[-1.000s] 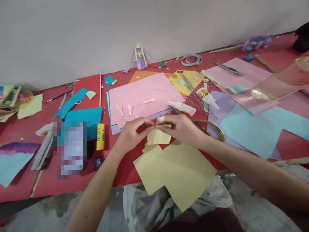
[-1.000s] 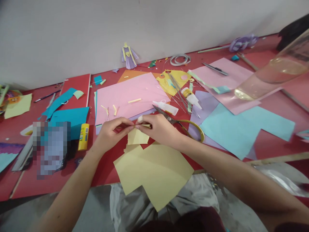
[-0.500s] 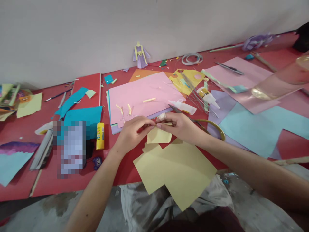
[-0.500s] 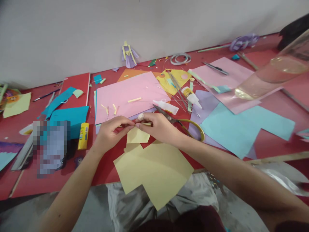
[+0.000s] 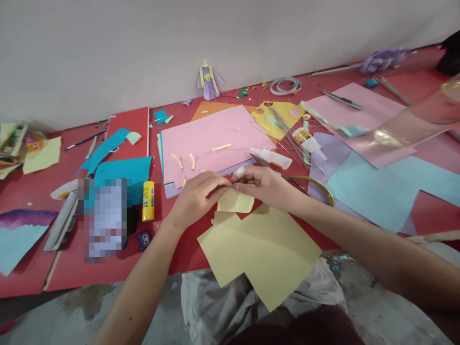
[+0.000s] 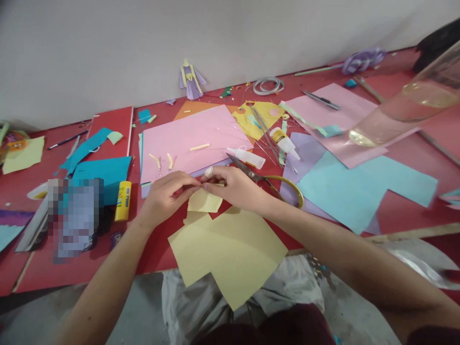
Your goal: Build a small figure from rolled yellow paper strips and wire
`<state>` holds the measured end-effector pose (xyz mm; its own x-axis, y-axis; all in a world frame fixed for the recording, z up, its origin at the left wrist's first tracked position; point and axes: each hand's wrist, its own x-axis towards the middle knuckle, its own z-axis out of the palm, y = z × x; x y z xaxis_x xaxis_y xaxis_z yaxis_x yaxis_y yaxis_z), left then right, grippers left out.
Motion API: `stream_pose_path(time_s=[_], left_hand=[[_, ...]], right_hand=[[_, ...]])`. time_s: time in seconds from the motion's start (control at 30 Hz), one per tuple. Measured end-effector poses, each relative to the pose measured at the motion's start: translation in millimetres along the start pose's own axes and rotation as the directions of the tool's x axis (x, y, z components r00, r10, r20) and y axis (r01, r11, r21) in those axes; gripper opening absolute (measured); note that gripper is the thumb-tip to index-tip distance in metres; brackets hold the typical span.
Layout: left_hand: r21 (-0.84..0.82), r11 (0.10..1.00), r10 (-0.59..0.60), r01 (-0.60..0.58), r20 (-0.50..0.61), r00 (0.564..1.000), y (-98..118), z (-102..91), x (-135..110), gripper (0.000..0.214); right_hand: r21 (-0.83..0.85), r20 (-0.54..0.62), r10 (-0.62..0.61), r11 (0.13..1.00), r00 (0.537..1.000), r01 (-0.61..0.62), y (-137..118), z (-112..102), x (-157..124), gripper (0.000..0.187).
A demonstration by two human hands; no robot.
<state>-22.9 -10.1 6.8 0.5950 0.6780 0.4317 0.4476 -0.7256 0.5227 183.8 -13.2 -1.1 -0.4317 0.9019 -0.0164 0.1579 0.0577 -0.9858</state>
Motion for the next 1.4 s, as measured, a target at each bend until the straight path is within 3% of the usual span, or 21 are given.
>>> stream_pose_path(time_s=[0.4, 0.93, 1.1, 1.27, 1.4], left_hand=[[0.069, 0.998, -0.017, 0.01, 0.099, 0.995, -3, 0.0, -2, 0.011], [0.046, 0.998, -0.04, 0.034, 0.127, 0.991, -2, -1.4, -2, 0.012], [0.073, 0.997, -0.042, 0.032, 0.142, 0.989, -3, -1.6, -3, 0.014], [0.131, 0.991, -0.033, 0.009, 0.184, 0.982, -4, -1.3, -3, 0.014], [0.145, 0.989, -0.059, 0.029, 0.207, 0.977, -4, -0.7, -2, 0.014]], right_hand=[[-0.055, 0.049, 0.003, 0.998, 0.999, -0.001, 8, -2, 1, 0.014], [-0.108, 0.046, -0.008, 0.994, 0.999, 0.012, 5, 0, -1, 0.015], [-0.241, 0.044, -0.058, 0.968, 0.997, 0.066, -1, 0, -4, 0.011], [-0.455, 0.089, -0.046, 0.887, 0.995, 0.081, -6, 3, -6, 0.009], [-0.531, 0.121, -0.052, 0.84, 0.991, 0.109, -9, 4, -7, 0.013]])
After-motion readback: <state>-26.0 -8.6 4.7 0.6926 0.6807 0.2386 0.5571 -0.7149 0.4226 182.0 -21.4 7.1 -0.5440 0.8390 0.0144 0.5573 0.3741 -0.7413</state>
